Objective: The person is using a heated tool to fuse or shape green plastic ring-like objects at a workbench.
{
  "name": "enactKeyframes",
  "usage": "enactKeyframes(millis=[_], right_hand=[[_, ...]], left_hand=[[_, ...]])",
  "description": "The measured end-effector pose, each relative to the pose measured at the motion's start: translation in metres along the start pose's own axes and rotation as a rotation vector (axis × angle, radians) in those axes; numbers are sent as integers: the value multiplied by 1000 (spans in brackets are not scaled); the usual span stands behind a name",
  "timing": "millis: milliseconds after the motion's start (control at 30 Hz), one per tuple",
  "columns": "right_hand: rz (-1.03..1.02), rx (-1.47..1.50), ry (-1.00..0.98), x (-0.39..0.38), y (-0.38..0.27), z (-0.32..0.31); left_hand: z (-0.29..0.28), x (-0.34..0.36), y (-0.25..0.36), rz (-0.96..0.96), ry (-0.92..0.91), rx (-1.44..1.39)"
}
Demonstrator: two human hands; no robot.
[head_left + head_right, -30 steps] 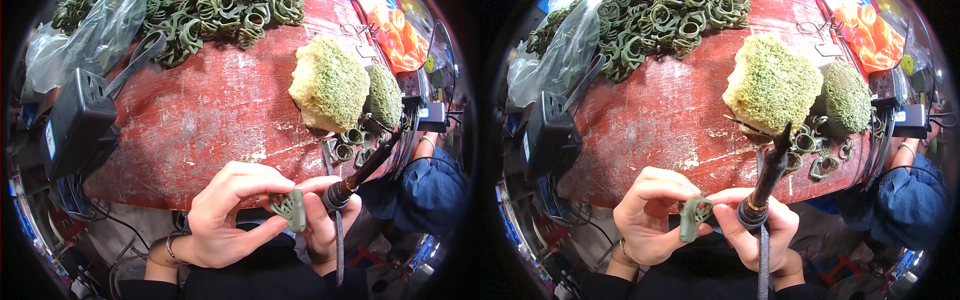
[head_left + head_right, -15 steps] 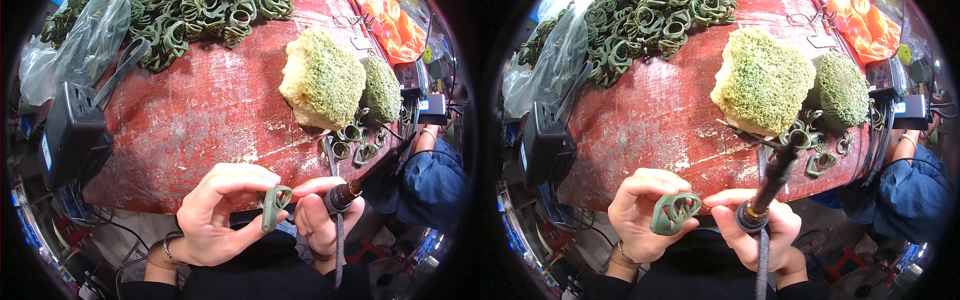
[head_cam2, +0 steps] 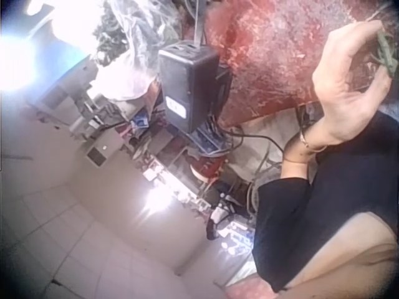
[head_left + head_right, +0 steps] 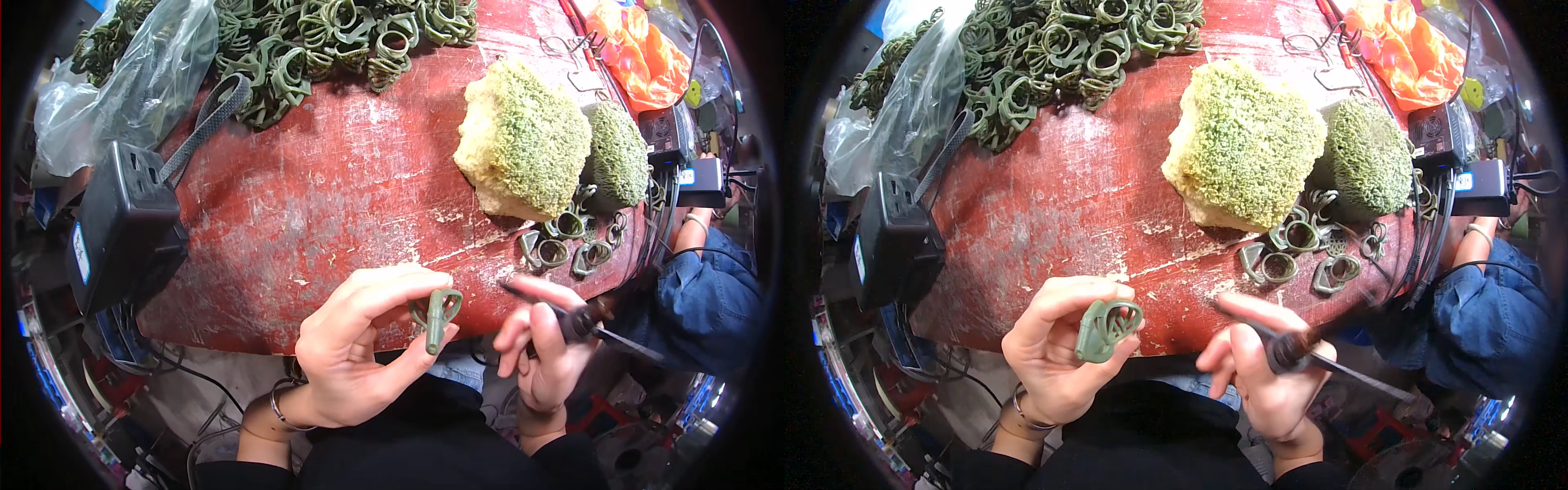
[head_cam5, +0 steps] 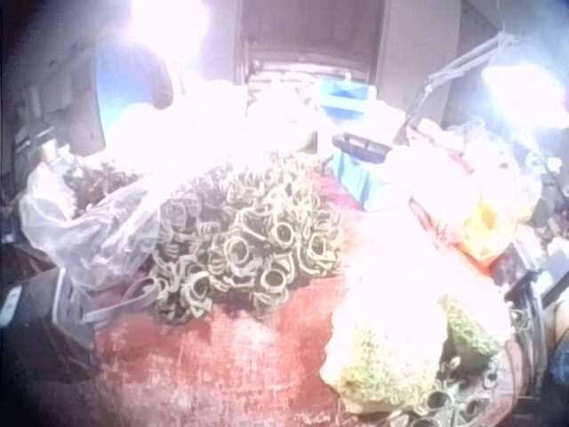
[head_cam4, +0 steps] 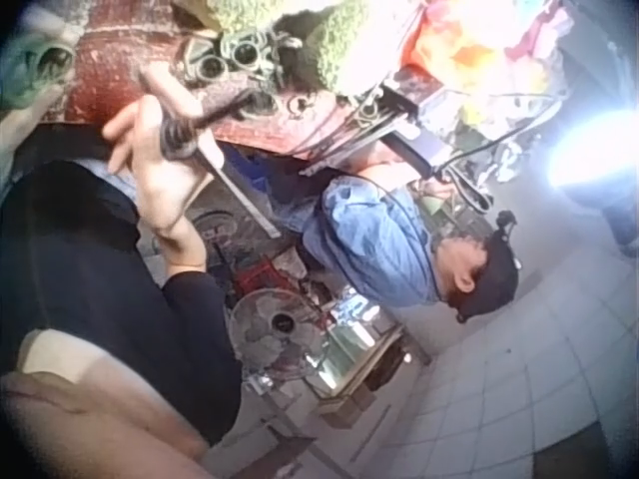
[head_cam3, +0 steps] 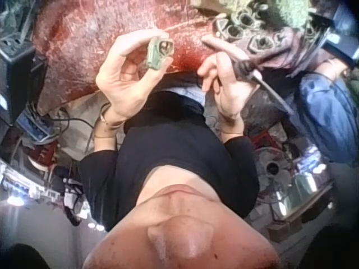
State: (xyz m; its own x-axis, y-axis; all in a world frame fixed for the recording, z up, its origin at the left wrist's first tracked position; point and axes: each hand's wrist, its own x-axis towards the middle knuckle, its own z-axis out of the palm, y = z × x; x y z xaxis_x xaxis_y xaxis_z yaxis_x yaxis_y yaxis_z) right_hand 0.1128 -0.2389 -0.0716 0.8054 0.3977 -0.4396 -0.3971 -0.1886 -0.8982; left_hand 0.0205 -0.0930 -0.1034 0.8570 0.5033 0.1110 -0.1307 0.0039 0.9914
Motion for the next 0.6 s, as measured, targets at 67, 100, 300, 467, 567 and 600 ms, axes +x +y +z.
enactKeyframes(millis=[67, 100, 300, 467, 567, 600], right_hand=[[-193, 105, -75, -5, 5, -1], [-197, 116, -95, -6, 4, 0], [-192, 62, -220, -4, -5, 13], [-225, -39, -210, -1, -4, 17], [-226, -53, -217, -1, -2, 18], [-221, -49, -221, -1, -2, 18]], left_hand=[[1, 0, -2, -1, 7, -7], [0, -1, -4, 1, 7, -6], [-3, -1, -8, 76, -29, 165], [-2, -2, -9, 75, -18, 180], [-2, -2, -9, 62, -5, 188], [-1, -1, -8, 62, -7, 186]])
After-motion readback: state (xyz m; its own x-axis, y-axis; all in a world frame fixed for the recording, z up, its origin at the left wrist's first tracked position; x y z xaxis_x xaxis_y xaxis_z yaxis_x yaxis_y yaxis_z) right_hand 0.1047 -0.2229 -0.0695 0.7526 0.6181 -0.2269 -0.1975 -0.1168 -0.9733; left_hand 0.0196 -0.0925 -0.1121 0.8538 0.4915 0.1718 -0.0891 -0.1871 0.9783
